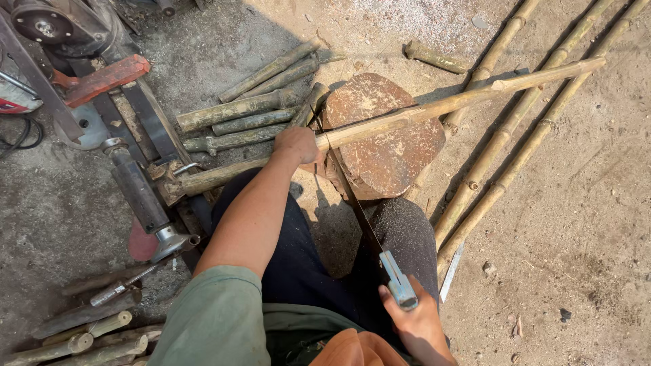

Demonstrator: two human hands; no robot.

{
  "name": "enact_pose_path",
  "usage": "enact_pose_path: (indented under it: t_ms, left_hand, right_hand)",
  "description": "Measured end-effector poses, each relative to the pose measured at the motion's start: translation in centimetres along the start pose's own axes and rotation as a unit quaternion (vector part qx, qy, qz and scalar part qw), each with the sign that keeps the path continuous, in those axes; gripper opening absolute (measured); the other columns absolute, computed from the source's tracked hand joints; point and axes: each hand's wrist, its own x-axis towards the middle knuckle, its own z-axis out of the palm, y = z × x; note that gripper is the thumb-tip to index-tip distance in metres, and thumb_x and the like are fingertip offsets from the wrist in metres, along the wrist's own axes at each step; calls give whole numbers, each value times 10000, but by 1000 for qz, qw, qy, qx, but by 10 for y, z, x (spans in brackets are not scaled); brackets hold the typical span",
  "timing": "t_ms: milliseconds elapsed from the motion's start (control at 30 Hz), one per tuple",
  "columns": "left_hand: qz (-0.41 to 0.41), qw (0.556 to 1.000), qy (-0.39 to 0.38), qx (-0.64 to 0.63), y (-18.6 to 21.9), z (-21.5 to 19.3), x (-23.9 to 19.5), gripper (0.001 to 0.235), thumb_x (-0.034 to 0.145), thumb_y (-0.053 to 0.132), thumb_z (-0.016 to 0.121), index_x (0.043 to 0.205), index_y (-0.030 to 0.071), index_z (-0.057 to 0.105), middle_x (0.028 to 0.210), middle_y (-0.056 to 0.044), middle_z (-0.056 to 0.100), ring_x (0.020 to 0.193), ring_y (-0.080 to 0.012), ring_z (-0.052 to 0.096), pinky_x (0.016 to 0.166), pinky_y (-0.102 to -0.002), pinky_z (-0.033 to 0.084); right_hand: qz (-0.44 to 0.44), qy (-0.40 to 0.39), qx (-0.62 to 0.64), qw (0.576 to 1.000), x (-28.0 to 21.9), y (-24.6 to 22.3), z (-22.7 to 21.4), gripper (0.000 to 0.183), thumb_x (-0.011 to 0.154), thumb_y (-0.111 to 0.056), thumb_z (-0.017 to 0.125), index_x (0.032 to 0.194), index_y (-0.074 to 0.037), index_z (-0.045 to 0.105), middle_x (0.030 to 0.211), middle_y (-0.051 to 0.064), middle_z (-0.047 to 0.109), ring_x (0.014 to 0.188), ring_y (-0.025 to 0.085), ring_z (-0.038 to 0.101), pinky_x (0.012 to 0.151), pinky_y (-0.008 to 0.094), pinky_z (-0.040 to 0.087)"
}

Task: The person uses a hand saw to cut bamboo sticks into smaller pieces on a wooden block. The person holds the bamboo with one hand and saws with the other, then places the cut pieces aside.

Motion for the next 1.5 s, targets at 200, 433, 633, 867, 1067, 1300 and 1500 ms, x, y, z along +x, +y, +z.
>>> enact_pose_path:
  t_ms: [200,433,633,867,1067,1300,1500]
  left_hand:
    - [2,999,-47,11,6,2,-1,287,907,235,697,1017,-23,757,1117,-200,757,1029,-328,746,945,-440,578]
    - [-15,1000,2,4,-6,11,14,264,900,131,620,1071,3,775,1219,-207,710,1116,-371,691,949,-475,551]
    - [1,1000,-5,17,-4,6,15,285,871,140,644,1091,4,762,1217,-207,700,1117,-364,689,951,-483,552]
    - [60,997,27,46,1,21,31,247,849,141,680,1005,-24,778,1068,-231,748,1006,-373,733,924,-474,574]
    - [-15,1000,-19,-13,4,16,22,331,841,283,750,998,-9,761,1072,-186,755,1009,-346,739,934,-465,574]
    - [62,996,36,46,-2,27,36,226,850,121,654,981,-12,782,1106,-227,748,1034,-361,721,956,-463,548]
    - [50,995,80,38,2,30,57,217,862,72,608,987,-7,766,1103,-237,752,1016,-381,732,889,-502,582]
  right_hand:
    - [46,-5,-31,998,15,8,-1,460,870,-408,734,1036,20,727,710,193,709,680,275,683,637,378,536]
    - [-99,29,35,994,109,-88,37,444,872,-390,727,1085,-4,680,815,192,716,786,343,708,758,407,550]
    - [60,2,12,998,-26,20,-18,511,755,-418,778,1131,-79,711,794,145,783,776,237,774,737,371,579]
    - [-47,26,60,997,85,-31,22,434,865,-376,737,1007,29,672,744,173,699,676,243,634,673,385,542]
    - [-47,29,19,998,88,-50,23,491,863,-411,730,1114,8,680,807,216,725,743,262,719,740,370,555]
    - [-118,66,58,989,-5,39,-27,541,740,-354,796,1142,-1,714,875,169,787,823,236,743,771,360,556]
    - [-20,23,35,999,76,-29,-9,544,852,-401,753,1210,-2,658,799,184,735,730,245,688,718,367,552]
